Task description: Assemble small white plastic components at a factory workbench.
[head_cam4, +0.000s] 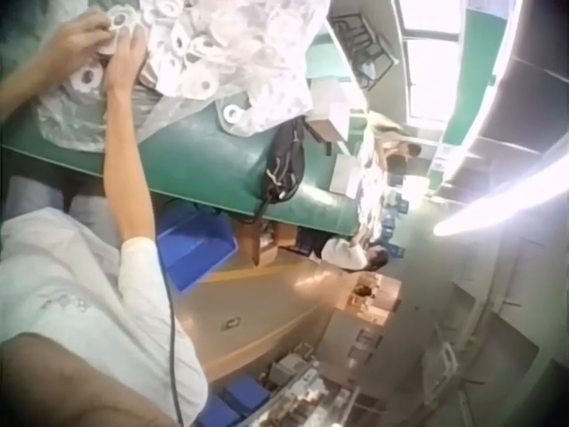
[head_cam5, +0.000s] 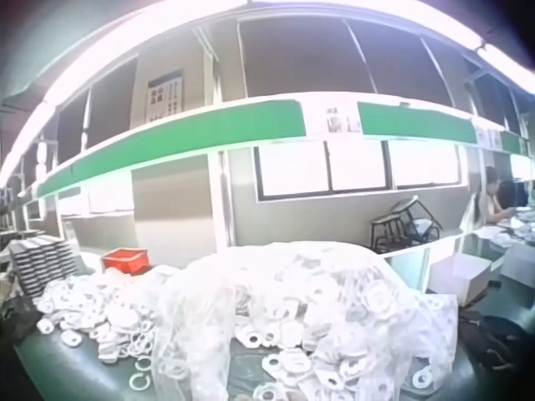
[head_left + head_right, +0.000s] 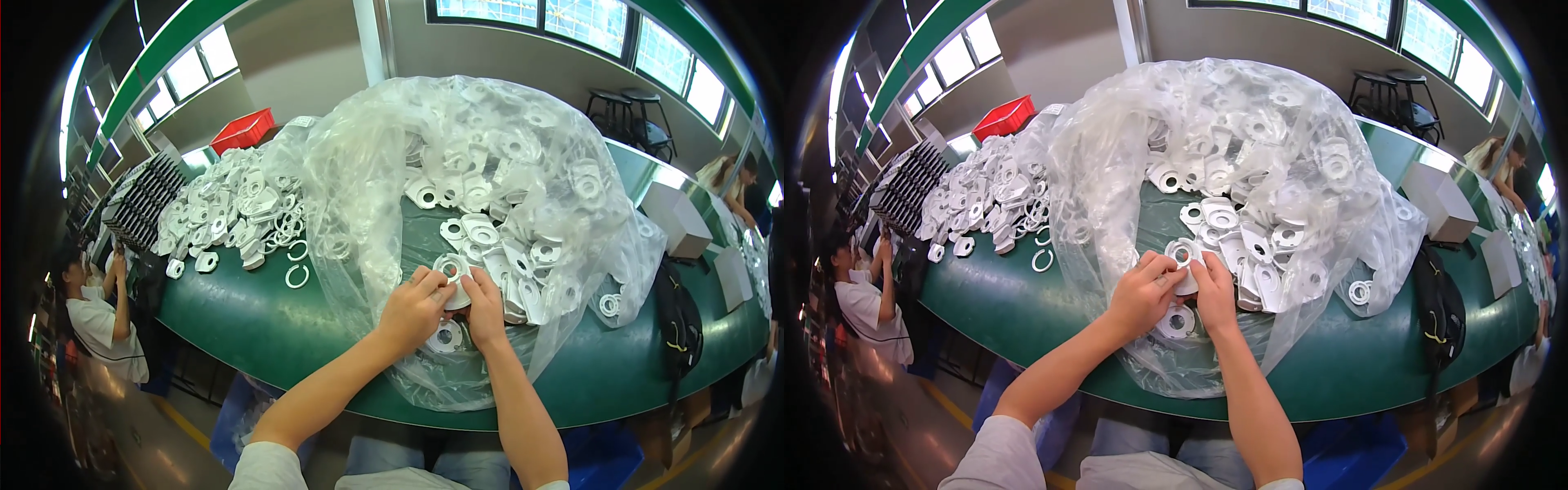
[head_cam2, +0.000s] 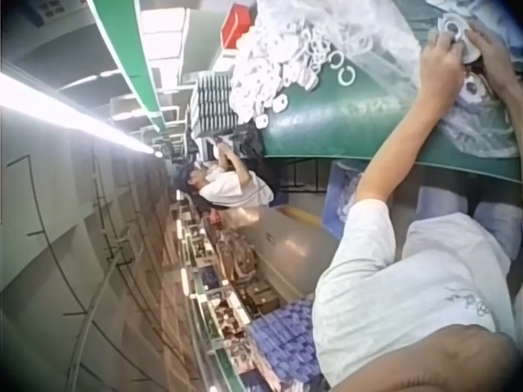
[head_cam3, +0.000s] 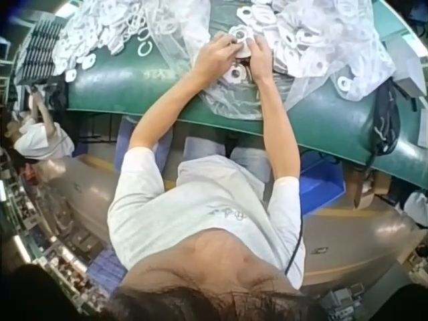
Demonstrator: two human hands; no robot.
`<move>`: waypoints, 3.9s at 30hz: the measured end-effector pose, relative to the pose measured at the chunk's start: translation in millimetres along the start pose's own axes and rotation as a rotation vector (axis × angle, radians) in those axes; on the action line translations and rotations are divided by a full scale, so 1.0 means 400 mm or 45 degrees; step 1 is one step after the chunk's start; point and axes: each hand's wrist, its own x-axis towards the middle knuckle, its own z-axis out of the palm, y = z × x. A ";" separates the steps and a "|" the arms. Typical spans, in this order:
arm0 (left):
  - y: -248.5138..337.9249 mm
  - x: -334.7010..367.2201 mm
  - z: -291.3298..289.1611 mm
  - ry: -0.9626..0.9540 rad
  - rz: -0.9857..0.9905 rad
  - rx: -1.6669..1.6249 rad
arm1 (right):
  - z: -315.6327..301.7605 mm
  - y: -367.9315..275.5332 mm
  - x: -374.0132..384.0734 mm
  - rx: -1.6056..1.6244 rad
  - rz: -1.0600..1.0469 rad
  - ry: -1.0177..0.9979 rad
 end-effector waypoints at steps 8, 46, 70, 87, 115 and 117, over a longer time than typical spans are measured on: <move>-0.014 -0.002 -0.021 0.000 0.002 -0.134 | 0.009 -0.011 -0.007 -0.038 -0.034 0.028; -0.050 -0.008 -0.017 0.227 -0.956 -1.195 | 0.034 -0.015 -0.017 -0.287 -0.089 -0.153; -0.042 0.007 -0.060 0.193 -0.575 -0.894 | 0.055 -0.032 -0.041 -0.755 -0.289 -0.082; -0.048 0.022 -0.101 0.060 -0.416 -0.795 | 0.073 -0.051 -0.052 -1.067 -0.571 -0.043; -0.011 0.023 -0.093 -0.096 -0.465 -0.691 | 0.082 -0.057 -0.060 -0.842 -0.402 0.089; -0.024 0.014 -0.080 -0.075 -0.497 -0.747 | 0.069 -0.047 -0.052 -0.851 -0.321 0.088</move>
